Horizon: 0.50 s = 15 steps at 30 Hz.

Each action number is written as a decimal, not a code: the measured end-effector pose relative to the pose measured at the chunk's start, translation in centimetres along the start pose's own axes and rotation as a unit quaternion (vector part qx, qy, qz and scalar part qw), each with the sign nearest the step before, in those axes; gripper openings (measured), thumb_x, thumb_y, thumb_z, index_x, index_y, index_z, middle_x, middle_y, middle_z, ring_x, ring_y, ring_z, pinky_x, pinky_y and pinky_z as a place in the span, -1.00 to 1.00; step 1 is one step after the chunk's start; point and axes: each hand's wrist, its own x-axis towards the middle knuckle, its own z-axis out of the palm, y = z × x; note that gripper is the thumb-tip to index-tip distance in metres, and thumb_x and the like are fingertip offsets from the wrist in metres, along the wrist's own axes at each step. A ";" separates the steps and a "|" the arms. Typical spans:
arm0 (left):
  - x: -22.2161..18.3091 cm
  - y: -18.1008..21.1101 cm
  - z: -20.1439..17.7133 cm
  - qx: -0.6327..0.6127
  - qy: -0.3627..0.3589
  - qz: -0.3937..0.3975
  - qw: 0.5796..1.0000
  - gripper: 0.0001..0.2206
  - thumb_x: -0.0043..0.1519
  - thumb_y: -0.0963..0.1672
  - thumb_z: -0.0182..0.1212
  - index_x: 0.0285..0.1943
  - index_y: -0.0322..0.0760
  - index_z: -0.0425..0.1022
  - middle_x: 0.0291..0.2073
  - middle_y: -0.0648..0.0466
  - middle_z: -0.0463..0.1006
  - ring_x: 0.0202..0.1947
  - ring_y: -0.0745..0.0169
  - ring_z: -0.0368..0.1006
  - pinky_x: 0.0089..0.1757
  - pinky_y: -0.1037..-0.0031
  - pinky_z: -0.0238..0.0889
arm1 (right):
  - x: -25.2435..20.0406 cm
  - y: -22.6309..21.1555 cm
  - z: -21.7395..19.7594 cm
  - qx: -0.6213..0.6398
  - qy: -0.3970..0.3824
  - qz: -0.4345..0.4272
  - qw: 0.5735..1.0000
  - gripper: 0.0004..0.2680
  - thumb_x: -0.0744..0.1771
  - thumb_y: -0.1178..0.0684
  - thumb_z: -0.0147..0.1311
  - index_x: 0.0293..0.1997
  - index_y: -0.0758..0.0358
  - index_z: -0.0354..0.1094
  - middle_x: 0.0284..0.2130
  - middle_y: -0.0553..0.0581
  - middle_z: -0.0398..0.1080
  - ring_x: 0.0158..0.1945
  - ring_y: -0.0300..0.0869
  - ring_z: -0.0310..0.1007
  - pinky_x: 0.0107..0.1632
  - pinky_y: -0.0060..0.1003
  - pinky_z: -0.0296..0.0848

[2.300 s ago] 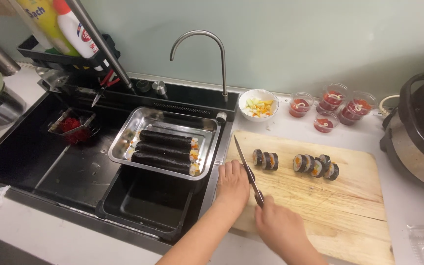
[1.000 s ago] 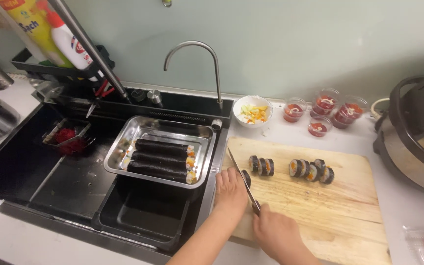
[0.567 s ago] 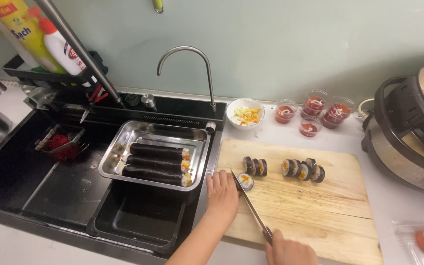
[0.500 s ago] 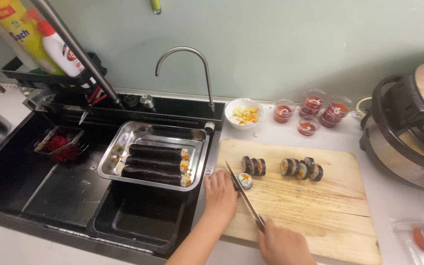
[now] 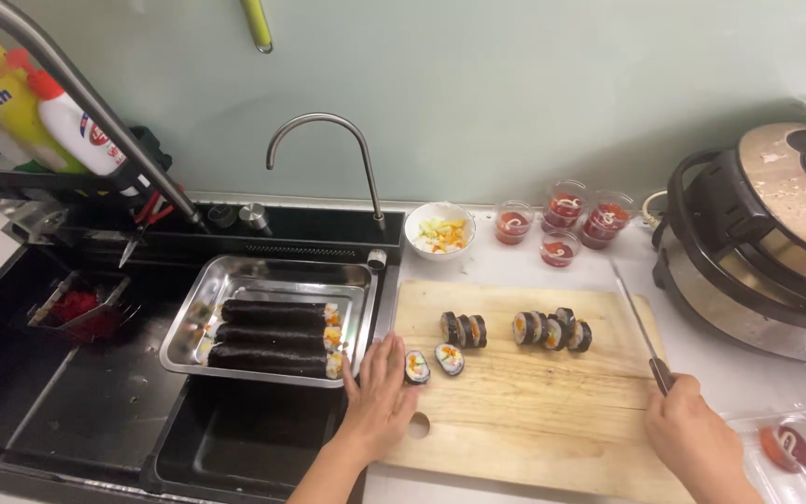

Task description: Slice sushi rolls on a cutting board and pack the pieces into plastic containers with sauce cups.

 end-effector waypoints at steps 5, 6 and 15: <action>-0.2 -0.6 -0.4 0.020 0.113 0.042 0.993 -0.51 0.06 -0.14 -0.07 0.24 -0.23 0.12 0.26 -0.09 -0.08 0.26 0.00 -0.25 0.08 -0.15 -0.64 | 1.0 0.2 1.9 -0.008 0.069 -0.031 0.997 -0.74 0.29 -0.07 -0.27 -0.07 0.29 0.13 -0.24 0.27 0.40 -0.25 0.08 0.50 -0.19 -0.12 0.44; -0.2 -0.9 -0.4 0.020 0.164 0.065 0.984 -0.56 0.04 -0.14 0.03 0.16 -0.15 0.29 0.21 -0.05 0.06 0.21 0.03 -0.07 0.08 -0.14 -0.53 | 1.2 0.0 1.9 -0.011 0.066 -0.027 0.997 -0.73 0.28 -0.07 -0.23 -0.06 0.31 0.16 -0.21 0.28 0.37 -0.23 0.06 0.50 -0.18 -0.12 0.46; 0.7 0.0 -4.1 -0.119 0.004 -0.167 0.979 -0.50 -0.16 -0.03 0.39 0.02 0.18 0.41 0.27 0.26 0.01 0.29 0.26 -0.26 0.17 0.21 -0.41 | 0.9 -2.4 0.2 -0.151 0.097 -0.036 0.983 -0.59 0.24 -0.28 -0.19 0.14 0.03 0.18 -0.11 0.11 0.33 -0.02 -0.18 0.34 0.06 -0.20 0.26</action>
